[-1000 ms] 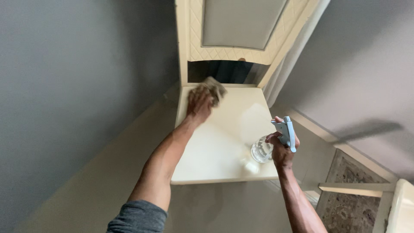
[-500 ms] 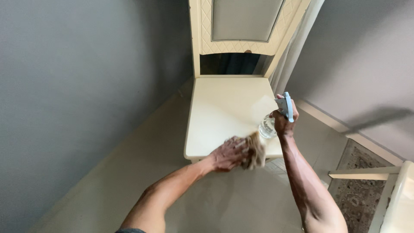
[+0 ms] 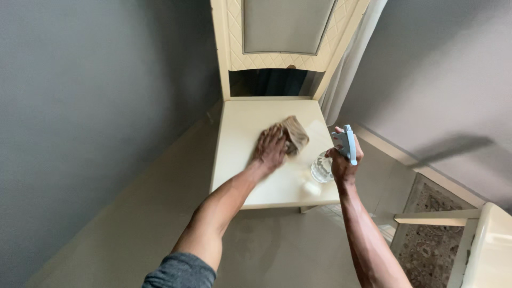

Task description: The person sprays liquid from a bottle onto various parts of a chair and wipes the surfaces with a cloth.

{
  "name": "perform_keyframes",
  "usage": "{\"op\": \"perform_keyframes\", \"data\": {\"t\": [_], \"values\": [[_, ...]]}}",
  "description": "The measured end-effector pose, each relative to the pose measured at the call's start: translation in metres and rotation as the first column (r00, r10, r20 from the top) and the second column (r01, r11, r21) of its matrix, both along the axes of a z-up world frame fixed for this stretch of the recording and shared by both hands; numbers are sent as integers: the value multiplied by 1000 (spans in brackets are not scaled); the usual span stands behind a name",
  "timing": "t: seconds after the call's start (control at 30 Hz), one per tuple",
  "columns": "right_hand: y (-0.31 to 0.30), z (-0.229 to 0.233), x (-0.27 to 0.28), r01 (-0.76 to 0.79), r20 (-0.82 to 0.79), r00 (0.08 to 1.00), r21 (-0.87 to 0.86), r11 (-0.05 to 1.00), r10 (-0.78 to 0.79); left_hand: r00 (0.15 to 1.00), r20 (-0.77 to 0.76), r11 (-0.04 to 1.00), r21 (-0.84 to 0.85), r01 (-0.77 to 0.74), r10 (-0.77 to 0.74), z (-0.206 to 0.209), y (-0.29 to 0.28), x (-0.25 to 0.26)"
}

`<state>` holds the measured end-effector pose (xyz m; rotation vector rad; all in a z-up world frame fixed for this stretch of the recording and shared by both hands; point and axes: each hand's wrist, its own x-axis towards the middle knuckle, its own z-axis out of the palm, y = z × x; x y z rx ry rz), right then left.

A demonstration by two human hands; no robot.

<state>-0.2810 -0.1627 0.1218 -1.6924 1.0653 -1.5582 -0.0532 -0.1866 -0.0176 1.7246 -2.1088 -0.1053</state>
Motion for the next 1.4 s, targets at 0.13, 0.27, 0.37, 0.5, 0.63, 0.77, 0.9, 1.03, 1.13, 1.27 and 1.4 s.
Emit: {"op": "perform_keyframes", "data": {"t": [0.13, 0.27, 0.37, 0.5, 0.63, 0.77, 0.9, 1.03, 1.13, 1.27, 1.4], "values": [[-6, -5, -3, -74, 100, 992, 34, 997, 71, 991, 49, 992, 3, -128, 128, -16, -69, 5], [-6, -15, -3, -78, 149, 987, 76, 994, 66, 983, -33, 983, -32, -183, 182, -30, -125, 8], [-9, -16, -3, -76, 146, 987, 77, 994, 65, 981, -53, 981, -51, -188, 186, -26, -158, 6], [-10, -18, -4, -64, 152, 987, 48, 997, 56, 988, -18, 988, -11, -154, 154, -6, -148, -4], [-9, -11, -6, -69, 106, 992, 33, 997, 65, 992, 117, 985, 167, 36, -56, 33, -95, -29], [-9, -6, -8, -61, 59, 997, 35, 997, 59, 981, 70, 970, 182, 164, -179, 47, -22, -53], [-1, -3, -17, -87, 9, 996, -17, 996, 87, 956, 135, 951, 212, 227, -259, 45, 30, -69], [8, 2, -47, 95, -210, 974, 11, 995, -90, 936, 86, 924, 215, 317, -341, 36, 78, -79], [10, 12, -61, 127, -44, 992, 161, 979, -122, 896, 53, 896, 89, 435, -441, 39, 100, -89], [25, 17, -83, 162, 0, 986, 159, 974, -164, 828, 90, 828, 166, 536, -554, 54, 122, -89], [40, 20, -94, 279, -41, 960, 151, 949, -275, 827, -127, 824, 87, 560, -548, 62, 108, -97]]}}
